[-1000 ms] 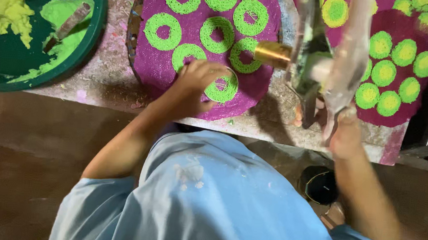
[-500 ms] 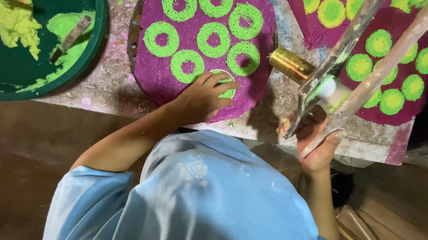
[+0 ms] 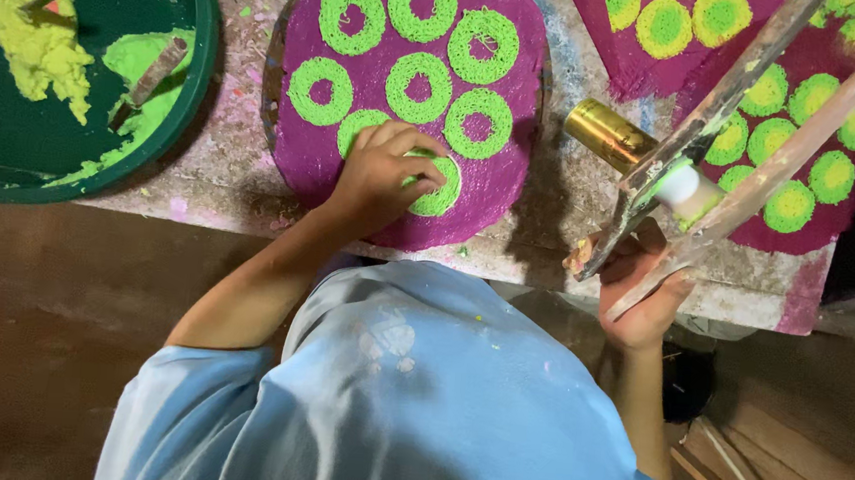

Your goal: The person presses green paste into a wooden hand-press mold, squeezes the press over pink round boards to deposit flower-shaped pieces, and uses a plastic ring to help release each piece. They refill the mold from a green basin and repeat the pressing cycle, filling boards with rows of green flower decorations.

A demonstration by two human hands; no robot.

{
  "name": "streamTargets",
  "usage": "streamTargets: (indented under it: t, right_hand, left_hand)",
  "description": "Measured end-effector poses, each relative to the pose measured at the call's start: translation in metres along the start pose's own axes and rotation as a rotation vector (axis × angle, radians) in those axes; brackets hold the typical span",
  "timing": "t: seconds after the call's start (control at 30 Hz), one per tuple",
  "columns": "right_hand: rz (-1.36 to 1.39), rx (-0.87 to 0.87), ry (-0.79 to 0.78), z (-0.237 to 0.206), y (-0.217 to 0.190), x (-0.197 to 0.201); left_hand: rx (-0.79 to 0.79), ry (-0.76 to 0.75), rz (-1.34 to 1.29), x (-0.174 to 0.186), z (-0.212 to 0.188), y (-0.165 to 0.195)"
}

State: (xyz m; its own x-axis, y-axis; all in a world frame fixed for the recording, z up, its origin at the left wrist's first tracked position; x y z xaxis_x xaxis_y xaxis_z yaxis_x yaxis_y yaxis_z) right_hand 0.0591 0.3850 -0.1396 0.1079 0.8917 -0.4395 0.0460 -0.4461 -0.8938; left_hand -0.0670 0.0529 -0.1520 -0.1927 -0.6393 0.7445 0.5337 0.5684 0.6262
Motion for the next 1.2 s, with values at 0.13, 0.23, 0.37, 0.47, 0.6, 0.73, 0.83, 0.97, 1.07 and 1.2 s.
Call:
streamTargets:
  t: [0.13,0.23,0.37,0.47,0.6,0.73,0.83,0.97,1.07,1.2]
  right_hand:
    - [0.087,-0.008,0.036,0.000,0.010,0.011]
    - [0.098,0.015,-0.034,-0.003,0.016,0.018]
    - [0.123,0.053,-0.005,0.013,0.028,0.021]
    - [0.157,0.060,0.039,0.042,0.041,0.007]
    - [0.186,0.159,-0.012,0.071,0.047,-0.027]
    - [0.177,0.165,0.011,0.076,0.043,-0.028]
    - [0.166,0.176,-0.028,0.071,0.038,-0.015]
    - [0.165,0.192,0.039,0.056,0.040,0.012]
    - [0.161,0.197,0.089,0.041,0.047,0.026]
    - [0.227,0.198,0.137,0.027,0.054,0.034]
  left_hand:
    - [0.137,0.337,0.192,0.023,-0.027,-0.035]
    - [0.616,0.530,0.067,0.043,-0.071,-0.087]
    - [0.667,0.693,-0.546,0.039,-0.106,-0.117]
    - [0.747,0.731,-0.819,0.040,-0.105,-0.118]
    - [0.753,0.673,-0.969,0.047,-0.091,-0.107]
    - [0.856,0.634,-1.181,0.038,-0.080,-0.100]
    - [0.935,0.646,-1.089,0.025,-0.077,-0.107]
    - [0.661,0.548,-0.563,0.017,-0.075,-0.097]
    - [0.456,0.573,0.092,0.022,-0.069,-0.066]
    - [0.187,0.160,0.041,-0.004,-0.017,-0.016]
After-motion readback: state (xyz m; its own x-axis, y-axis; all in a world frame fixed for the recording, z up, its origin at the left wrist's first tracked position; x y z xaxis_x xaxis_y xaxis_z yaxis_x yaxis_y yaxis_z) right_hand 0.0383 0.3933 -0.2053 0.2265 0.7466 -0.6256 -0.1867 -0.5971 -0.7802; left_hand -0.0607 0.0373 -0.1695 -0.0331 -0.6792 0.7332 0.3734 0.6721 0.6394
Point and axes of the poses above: each hand's wrist, its own z-axis towards the middle knuckle, its own x-axis out of the back of the hand, y = z × x, the point moved 4 cm from there along z, towards the middle knuckle, and after that the axes turned 4 degrees about z, right-handed, at the moved point
